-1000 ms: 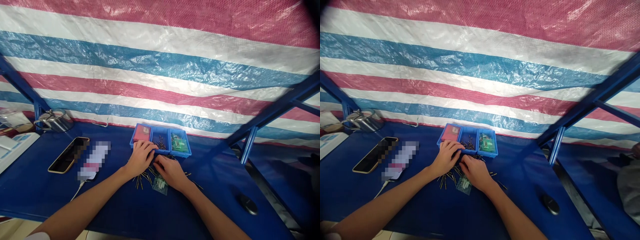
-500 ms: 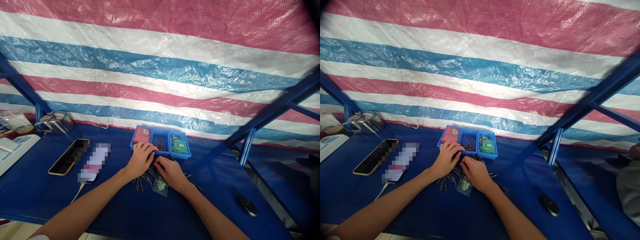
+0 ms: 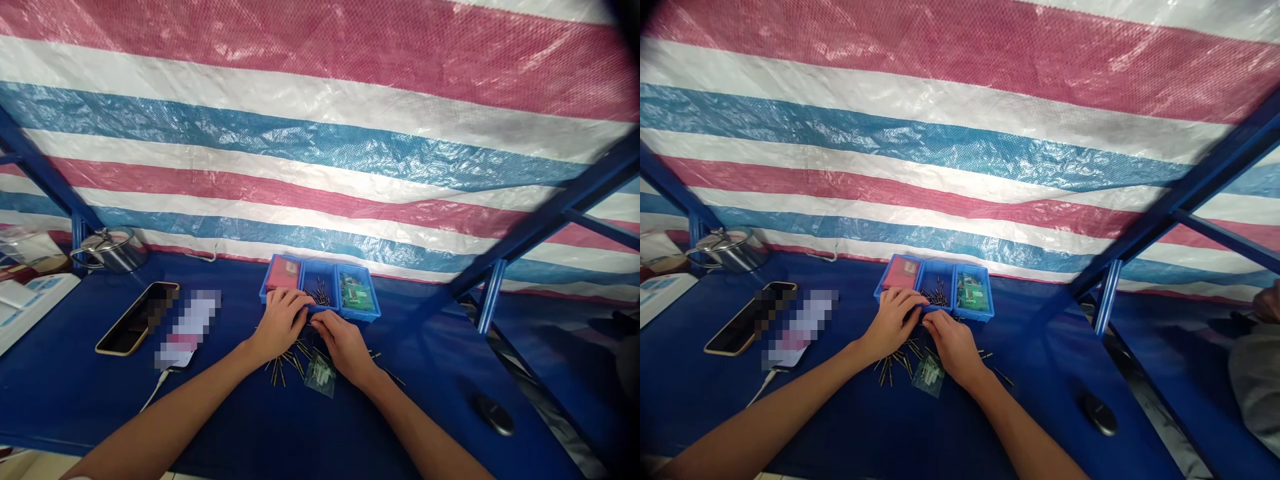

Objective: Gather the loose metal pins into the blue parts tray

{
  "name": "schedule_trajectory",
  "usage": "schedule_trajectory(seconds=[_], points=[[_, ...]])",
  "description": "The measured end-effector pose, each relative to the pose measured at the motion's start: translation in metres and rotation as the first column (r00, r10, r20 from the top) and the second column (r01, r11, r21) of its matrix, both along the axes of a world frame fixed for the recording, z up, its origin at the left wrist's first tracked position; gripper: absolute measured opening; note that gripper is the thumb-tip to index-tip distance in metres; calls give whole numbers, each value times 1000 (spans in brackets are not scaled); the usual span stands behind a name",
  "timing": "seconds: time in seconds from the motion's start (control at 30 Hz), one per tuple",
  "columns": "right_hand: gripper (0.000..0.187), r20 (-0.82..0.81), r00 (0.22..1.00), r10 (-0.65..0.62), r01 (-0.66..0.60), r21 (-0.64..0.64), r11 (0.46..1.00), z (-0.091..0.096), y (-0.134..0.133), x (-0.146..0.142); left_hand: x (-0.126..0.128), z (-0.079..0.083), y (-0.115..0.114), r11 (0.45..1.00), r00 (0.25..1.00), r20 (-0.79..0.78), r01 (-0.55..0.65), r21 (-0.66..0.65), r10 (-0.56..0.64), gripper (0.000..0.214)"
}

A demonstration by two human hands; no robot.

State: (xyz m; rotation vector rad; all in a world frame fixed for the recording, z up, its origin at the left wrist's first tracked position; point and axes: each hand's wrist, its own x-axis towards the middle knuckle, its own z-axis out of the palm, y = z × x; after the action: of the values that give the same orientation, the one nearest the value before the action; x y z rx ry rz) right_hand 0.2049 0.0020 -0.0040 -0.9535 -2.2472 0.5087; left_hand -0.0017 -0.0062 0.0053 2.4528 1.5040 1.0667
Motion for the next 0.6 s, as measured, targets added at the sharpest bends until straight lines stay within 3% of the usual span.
schedule_trajectory(seconds=[0.2,0.43,0.6], points=[[29,-42,998,-41,43,39,998,5,-1,0,0,-1,0,1000,1000,0,-5,-2,5,25],[14,-122,979,-162,152,-84,985,-3,1,1,0,1,-1,1000,1000,-5,-11,-1,11,27],[12,-117,987,-107,103,-39,994,2,0,0,0,1,-1,1000,1000,-10,-13,-1,13,25]])
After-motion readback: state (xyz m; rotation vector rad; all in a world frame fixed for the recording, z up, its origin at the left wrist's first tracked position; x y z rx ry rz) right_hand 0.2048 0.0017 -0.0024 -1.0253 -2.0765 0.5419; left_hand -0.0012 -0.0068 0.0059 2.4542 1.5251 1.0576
